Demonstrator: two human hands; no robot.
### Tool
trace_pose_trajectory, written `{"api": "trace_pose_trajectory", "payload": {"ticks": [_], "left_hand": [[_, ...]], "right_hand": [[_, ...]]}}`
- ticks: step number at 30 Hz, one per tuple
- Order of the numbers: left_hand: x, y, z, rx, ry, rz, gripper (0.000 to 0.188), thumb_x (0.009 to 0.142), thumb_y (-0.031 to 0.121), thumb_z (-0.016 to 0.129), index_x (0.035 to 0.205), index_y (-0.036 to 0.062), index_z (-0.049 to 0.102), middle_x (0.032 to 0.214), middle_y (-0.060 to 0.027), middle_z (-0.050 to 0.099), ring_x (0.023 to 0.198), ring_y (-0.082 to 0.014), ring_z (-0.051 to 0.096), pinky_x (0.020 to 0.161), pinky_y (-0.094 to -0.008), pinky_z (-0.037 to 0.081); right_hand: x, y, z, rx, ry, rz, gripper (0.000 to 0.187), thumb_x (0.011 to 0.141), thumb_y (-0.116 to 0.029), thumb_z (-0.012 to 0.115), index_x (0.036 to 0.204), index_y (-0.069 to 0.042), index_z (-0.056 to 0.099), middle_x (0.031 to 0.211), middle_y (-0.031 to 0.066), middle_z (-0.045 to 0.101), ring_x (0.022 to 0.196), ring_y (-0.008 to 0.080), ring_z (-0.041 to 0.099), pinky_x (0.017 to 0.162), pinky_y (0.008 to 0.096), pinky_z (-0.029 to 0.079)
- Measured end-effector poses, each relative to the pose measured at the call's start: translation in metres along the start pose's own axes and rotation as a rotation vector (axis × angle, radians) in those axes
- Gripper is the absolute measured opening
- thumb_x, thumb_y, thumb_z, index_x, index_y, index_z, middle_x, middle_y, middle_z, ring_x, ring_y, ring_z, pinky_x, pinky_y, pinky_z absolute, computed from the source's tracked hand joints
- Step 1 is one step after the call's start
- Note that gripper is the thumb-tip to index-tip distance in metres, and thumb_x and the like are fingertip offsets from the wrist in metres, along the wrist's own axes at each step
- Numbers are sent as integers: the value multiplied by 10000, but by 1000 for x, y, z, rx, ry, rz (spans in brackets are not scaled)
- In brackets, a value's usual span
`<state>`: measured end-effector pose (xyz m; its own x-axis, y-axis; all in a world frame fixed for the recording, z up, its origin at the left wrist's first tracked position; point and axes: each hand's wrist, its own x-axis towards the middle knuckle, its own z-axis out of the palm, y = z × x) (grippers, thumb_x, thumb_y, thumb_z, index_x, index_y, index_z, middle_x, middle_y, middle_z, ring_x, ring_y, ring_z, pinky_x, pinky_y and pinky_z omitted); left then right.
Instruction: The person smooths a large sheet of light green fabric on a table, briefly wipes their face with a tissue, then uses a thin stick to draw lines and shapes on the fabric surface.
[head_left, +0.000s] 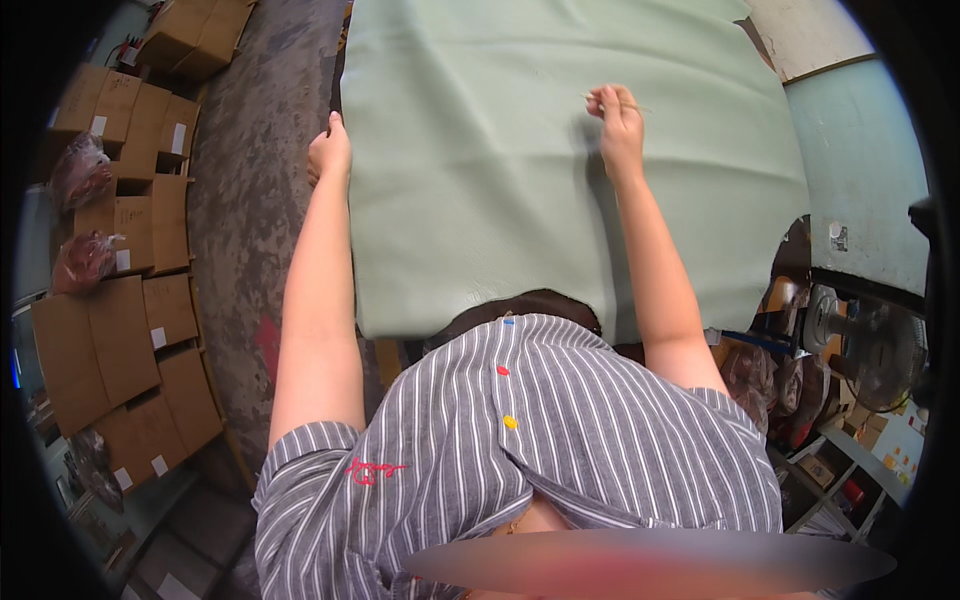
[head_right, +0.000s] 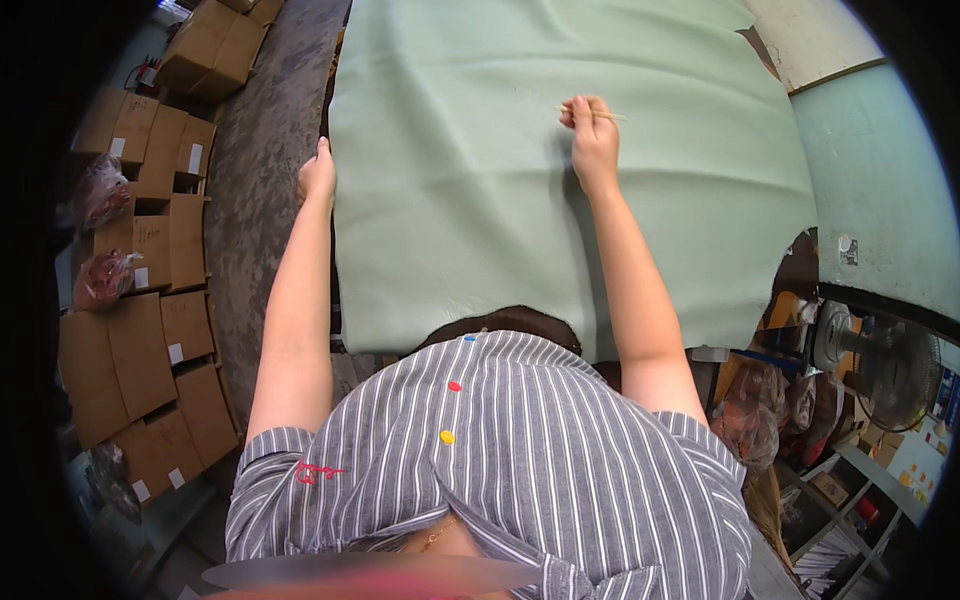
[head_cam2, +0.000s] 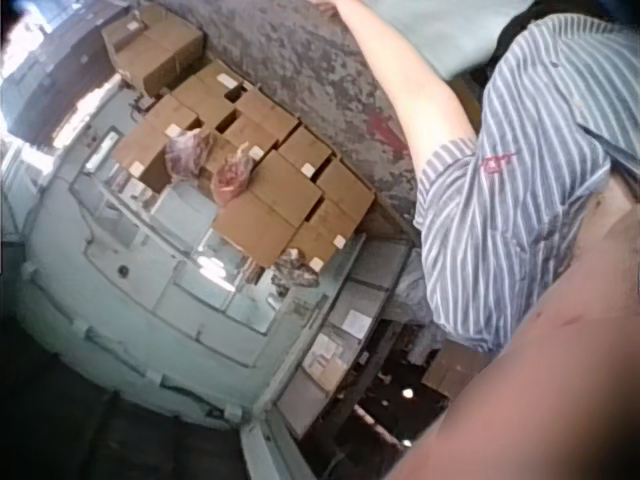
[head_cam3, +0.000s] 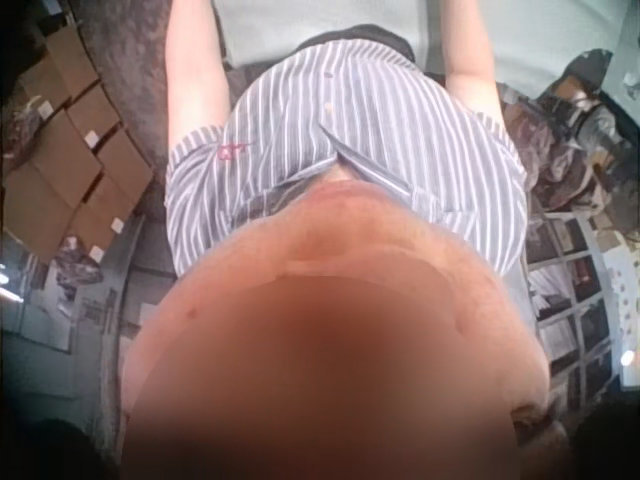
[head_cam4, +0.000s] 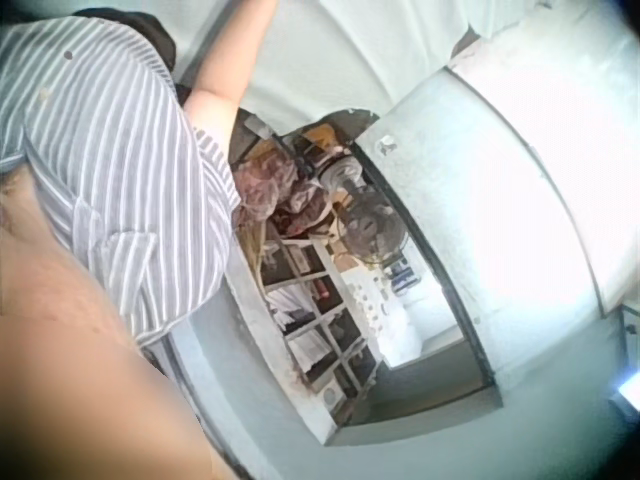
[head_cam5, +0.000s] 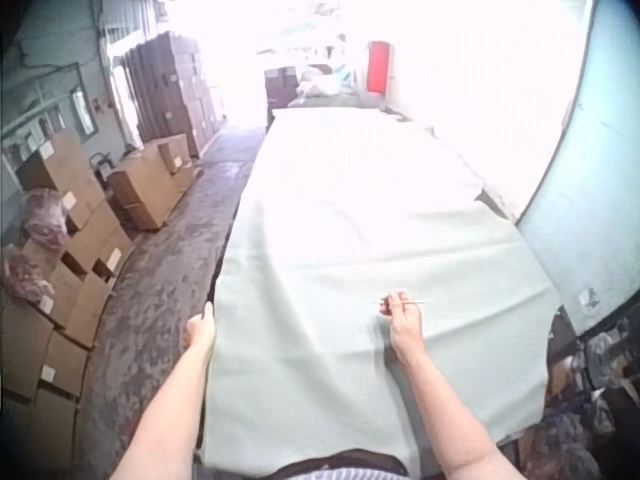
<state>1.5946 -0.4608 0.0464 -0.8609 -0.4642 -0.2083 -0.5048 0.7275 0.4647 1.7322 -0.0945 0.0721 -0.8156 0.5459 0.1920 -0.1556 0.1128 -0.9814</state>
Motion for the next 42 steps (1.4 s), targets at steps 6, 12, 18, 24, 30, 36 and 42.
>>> {"api": "trace_pose_trajectory", "payload": {"ticks": [6, 12, 18, 24, 30, 36, 42], "left_hand": [[17, -10, 1, -19, -134, 108, 727, 964, 663, 318, 1198, 98, 711, 1261, -204, 651, 1223, -392, 577, 1016, -484, 434], [27, -14, 0, 23, -147, 131, 757, 957, 671, 306, 1182, 75, 713, 1271, -237, 633, 1236, -410, 559, 1047, -470, 414], [22, -11, -2, 92, -125, 113, 780, 949, 684, 294, 1171, 68, 718, 1238, -219, 657, 1209, -397, 584, 1014, -474, 442], [16, -5, -5, 135, -101, 97, 778, 948, 684, 298, 1159, 71, 728, 1220, -215, 667, 1188, -393, 600, 1002, -475, 452], [16, -5, -7, 93, -109, 116, 801, 939, 708, 292, 1149, 71, 731, 1212, -217, 670, 1182, -395, 602, 1003, -471, 451], [22, -12, 2, 0, -100, 185, 863, 829, 831, 426, 1174, 100, 727, 1199, -199, 683, 1184, -377, 605, 1003, -466, 447], [20, -15, 1, -148, -198, 178, 764, 813, 779, 544, 1155, 121, 727, 1120, -128, 720, 1113, -309, 649, 962, -424, 478]], "right_hand": [[59, 31, 42, -364, -7, -38, 359, 1040, -314, 480, 860, -41, 629, 750, 63, 655, 748, 161, 606, 710, 310, 473], [48, 30, 37, -522, -48, -129, 361, 1038, -314, 464, 838, -57, 619, 681, 51, 624, 668, 200, 564, 669, 334, 454], [47, 34, 39, -523, 45, -213, 376, 1039, -317, 463, 816, -53, 611, 658, 44, 595, 618, 174, 520, 620, 319, 426], [42, 29, 36, -537, -41, -93, 377, 1032, -316, 469, 821, -44, 621, 689, 70, 640, 625, 250, 555, 649, 346, 461], [48, 27, 57, -391, -18, -154, 362, 1025, -317, 482, 827, -50, 625, 692, 70, 639, 642, 218, 568, 652, 329, 457], [40, 24, 56, -544, -102, -121, 340, 1023, -295, 499, 838, -39, 624, 710, 61, 639, 726, 146, 584, 673, 308, 448], [36, 8, 105, -81, -214, -3, 318, 1051, -298, 473, 953, -38, 626, 870, 44, 660, 849, 126, 615, 765, 302, 471]]}}
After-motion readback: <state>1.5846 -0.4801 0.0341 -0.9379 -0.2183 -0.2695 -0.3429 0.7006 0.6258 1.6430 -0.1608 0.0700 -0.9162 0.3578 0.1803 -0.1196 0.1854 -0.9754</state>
